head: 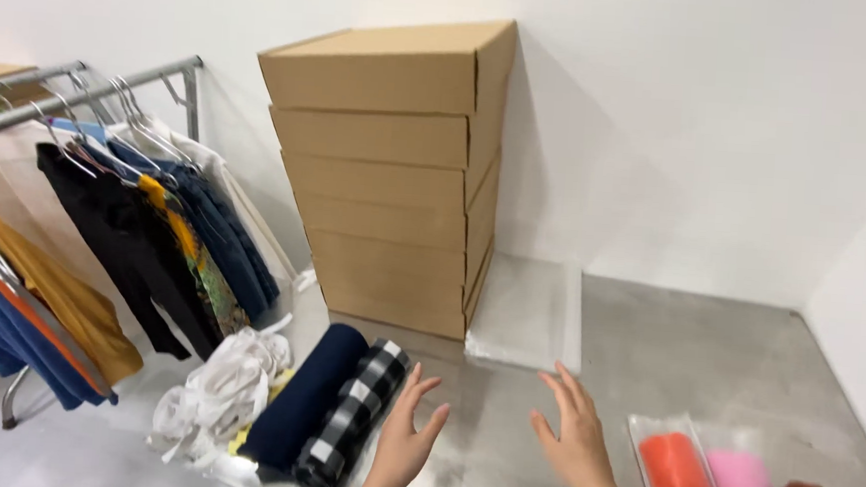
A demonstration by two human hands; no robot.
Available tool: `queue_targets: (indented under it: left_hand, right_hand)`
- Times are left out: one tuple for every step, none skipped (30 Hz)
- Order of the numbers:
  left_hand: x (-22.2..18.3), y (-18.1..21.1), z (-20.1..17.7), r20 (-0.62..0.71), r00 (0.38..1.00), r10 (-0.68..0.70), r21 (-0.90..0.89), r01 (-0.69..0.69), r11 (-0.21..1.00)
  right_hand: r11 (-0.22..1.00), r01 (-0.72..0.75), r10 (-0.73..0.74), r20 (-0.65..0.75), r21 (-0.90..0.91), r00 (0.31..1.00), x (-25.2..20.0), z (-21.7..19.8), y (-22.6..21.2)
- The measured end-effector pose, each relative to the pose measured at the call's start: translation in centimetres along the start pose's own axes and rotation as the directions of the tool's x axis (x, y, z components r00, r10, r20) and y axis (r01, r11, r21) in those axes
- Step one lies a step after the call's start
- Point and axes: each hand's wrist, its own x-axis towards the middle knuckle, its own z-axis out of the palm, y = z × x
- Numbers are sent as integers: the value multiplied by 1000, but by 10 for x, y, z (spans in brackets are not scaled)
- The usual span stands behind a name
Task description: The person folds a checkered cloth and places it on a table. They then pick up a pink cloth, place it in a clear plastic bag, and seal it. They repeat this process with an orange cloth. Finally, they place the packaged cloths into a cardboard box, close the box, and secure it with a white ribbon.
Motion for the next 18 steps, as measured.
queue_targets:
  left_hand:
    - [17, 19, -10, -8, 996, 92, 37, -91, 995]
    - [33, 38, -20, -14, 983, 182, 75, -181, 981]
    - [56, 52, -30, -20, 982, 189, 76, -187, 979]
    - [80, 65, -40, -35, 937, 348, 154, -339, 928]
    - [104, 79, -49, -32, 866, 498, 231, -479, 847]
    - [124, 95, -62, -33, 863, 505, 233, -484, 843]
    - [146, 112, -73, -14, 812, 584, 344, -544, 765]
    - [169, 129, -85, 14, 755, 655, 448, -591, 671]
    - [196, 135, -94, 23, 752, 659, 443, -599, 668]
    - [223, 140, -103, 37, 693, 720, 536, -622, 572]
    - [251, 145, -110, 61, 627, 777, 618, -635, 464]
    - [273, 149, -118, 71, 619, 782, 609, -648, 457]
    - [295, 155, -125, 84, 600, 796, 658, -633, 408]
    - [317, 160, -131, 98, 580, 809, 703, -616, 357]
    - [329, 169, -137, 109, 571, 814, 692, -632, 351]
    - [342, 178, -142, 135, 559, 818, 761, -588, 276]
    - [353, 187, -147, 162, 549, 820, 819, -538, 198]
    - [366, 186, -150, 172, 539, 824, 809, -555, 194]
  right_hand:
    - [998, -15, 12, 59, 55, 998, 16, -1, -15]
    - [994, -32, 19, 119, 107, 993, 31, -1, -28]
    - [994, -24, 11, 115, 109, 993, 45, -1, -43]
    - [990, -46, 26, 144, 137, 989, 60, 0, -57]
    - [984, -73, 44, 172, 163, 984, 74, 0, -71]
    - [984, -68, 40, 166, 165, 985, 86, -3, -88]
    - [978, -112, 79, 186, 178, 979, 99, -7, -104]
    - [969, -156, 116, 206, 190, 972, 113, -11, -119]
    - [968, -163, 125, 198, 190, 972, 125, -13, -126]
    - [961, -161, 125, 166, 224, 978, 137, -14, -133]
    - [954, -157, 127, 128, 257, 984, 149, -15, -139]
    - [953, -163, 138, 114, 257, 984, 160, -16, -142]
    - [948, -180, 162, 86, 263, 983, 171, -18, -144]
    - [943, -196, 187, 58, 270, 981, 181, -20, -145]
    - [942, -204, 200, 43, 268, 979, 189, -23, -150]
    - [920, -282, 279, 51, 273, 959, 196, -26, -155]
    - [891, -360, 358, 60, 278, 932, 202, -30, -161]
    - [887, -369, 372, 44, 278, 927, 208, -29, -160]
